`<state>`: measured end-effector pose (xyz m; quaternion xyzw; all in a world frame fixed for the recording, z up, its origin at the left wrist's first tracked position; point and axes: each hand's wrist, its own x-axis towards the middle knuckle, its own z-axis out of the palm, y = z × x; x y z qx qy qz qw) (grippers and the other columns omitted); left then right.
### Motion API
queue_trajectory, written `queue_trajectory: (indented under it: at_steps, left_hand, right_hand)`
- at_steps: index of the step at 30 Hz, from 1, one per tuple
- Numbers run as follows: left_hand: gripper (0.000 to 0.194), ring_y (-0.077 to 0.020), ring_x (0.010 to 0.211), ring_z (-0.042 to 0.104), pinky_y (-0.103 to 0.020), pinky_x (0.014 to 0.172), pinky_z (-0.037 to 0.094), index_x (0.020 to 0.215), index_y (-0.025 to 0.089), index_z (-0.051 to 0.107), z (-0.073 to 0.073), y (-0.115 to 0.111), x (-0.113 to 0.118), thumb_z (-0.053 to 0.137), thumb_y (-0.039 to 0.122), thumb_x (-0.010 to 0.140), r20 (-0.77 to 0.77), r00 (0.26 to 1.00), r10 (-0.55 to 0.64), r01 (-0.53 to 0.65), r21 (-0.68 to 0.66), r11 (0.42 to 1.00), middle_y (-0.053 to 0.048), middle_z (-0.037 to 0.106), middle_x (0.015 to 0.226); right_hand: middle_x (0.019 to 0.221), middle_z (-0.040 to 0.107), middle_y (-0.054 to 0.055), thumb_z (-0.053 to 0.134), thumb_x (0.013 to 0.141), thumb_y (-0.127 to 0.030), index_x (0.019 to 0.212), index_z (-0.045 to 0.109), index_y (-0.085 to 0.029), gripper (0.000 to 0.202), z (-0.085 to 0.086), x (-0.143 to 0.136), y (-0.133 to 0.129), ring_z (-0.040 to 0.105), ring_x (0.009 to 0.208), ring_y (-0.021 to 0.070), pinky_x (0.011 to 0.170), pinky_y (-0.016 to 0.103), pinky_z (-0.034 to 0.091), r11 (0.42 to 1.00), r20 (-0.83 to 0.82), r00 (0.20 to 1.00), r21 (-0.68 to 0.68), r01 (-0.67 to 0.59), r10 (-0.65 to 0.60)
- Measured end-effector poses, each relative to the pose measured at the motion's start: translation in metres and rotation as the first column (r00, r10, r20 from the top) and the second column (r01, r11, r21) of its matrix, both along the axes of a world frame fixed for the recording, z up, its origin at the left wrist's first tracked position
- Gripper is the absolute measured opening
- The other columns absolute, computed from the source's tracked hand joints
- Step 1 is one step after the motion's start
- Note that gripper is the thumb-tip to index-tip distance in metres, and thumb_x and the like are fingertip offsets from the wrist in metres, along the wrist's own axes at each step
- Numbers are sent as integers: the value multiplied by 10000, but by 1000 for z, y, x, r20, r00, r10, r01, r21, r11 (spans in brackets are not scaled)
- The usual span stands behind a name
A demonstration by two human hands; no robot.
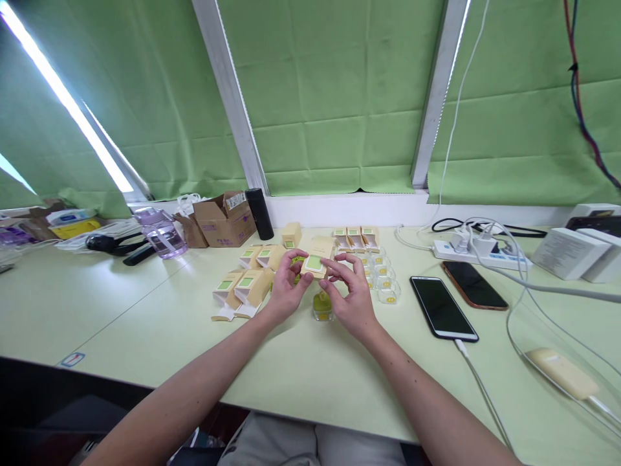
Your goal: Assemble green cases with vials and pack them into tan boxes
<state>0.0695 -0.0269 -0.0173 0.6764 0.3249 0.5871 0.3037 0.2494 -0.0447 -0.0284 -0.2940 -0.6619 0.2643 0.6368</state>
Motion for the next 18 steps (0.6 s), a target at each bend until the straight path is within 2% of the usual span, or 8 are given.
queue_trajectory:
  at_steps: [13,18]
  left_hand:
    - [429,-118,787,560,-281,713,486,1186,245,553,-5,5,1,730,540,930,-14,998,64,-63,74,995,-68,530,1215]
    - [406,-100,736,528,-262,648,445,1147,241,551,-4,4,1,717,546,937,-34,995,92,-88,99,991,-54,511,1183]
  right_hand:
    - [1343,485,68,671,999,-384,1268,736,-354,277,2,-1,-2,706,949,160,1012,457,621,999,11,1000,-37,22,-22]
    - [1338,499,75,672,997,-408,1224,760,-343,252,2,-1,-1,696,983,172,991,451,632,999,1,1000,-48,19,-19]
